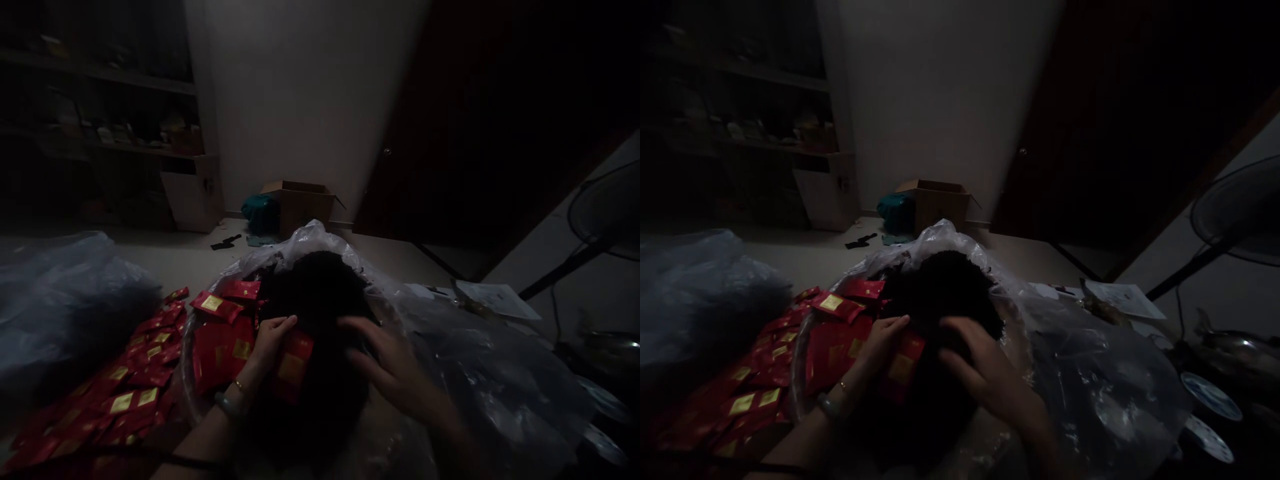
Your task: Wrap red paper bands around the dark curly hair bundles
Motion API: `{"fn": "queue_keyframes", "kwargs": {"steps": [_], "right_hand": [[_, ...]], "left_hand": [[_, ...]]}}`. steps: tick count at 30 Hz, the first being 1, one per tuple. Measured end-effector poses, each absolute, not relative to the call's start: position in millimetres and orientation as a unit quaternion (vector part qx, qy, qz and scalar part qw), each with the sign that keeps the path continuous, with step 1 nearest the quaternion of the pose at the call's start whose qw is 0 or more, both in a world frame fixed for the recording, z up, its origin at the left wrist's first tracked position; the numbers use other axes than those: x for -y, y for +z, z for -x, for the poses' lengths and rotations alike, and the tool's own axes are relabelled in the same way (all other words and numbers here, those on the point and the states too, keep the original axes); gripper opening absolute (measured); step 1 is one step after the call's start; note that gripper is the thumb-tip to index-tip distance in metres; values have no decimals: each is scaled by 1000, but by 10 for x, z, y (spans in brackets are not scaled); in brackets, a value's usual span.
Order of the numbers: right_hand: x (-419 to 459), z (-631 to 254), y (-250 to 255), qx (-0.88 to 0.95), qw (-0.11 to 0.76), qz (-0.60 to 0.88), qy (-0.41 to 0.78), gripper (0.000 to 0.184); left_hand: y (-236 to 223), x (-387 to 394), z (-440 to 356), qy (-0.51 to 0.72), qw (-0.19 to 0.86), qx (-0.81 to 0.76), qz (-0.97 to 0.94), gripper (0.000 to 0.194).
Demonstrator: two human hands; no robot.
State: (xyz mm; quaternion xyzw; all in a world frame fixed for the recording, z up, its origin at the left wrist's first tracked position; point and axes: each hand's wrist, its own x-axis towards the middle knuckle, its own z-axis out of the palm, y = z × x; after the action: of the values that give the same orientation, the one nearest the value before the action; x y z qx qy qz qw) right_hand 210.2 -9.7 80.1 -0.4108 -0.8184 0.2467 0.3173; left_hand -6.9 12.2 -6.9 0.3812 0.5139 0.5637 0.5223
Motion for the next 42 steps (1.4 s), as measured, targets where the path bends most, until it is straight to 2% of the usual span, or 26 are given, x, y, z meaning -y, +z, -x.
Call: {"fn": "queue_keyframes", "kwargs": {"steps": [2,5,9,14,17,20,26,38,42], "right_hand": [[-55,-1965,661,821,251,448,250,47],[-255,-1816,391,815,186,461,298,39],[-386,-1799,197,792,228,445,351,33],[-479,-1897,214,719,273,496,403,39],[-502,-1925,261,688,287,517,422,40],[-486,-1907,307,686,290,511,429,36],[-467,-1883,373,681,251,506,465,47],[-473,-1927,434,708,260,515,407,42],[-517,-2091,480,698,258,507,437,49]], "left_hand": [[-42,-104,51,570,530,-506,-372,50],[-22,-100,42,568,530,-509,-370,51],[-21,-113,57,543,556,-504,-377,49],[-27,-93,94,457,691,-436,-350,49],[-22,-67,108,426,734,-394,-354,49],[-16,-52,94,394,767,-390,-323,56],[-24,-69,54,413,765,-409,-277,55],[-11,-57,54,423,768,-401,-266,53],[20,-60,43,426,756,-400,-297,53]]}}
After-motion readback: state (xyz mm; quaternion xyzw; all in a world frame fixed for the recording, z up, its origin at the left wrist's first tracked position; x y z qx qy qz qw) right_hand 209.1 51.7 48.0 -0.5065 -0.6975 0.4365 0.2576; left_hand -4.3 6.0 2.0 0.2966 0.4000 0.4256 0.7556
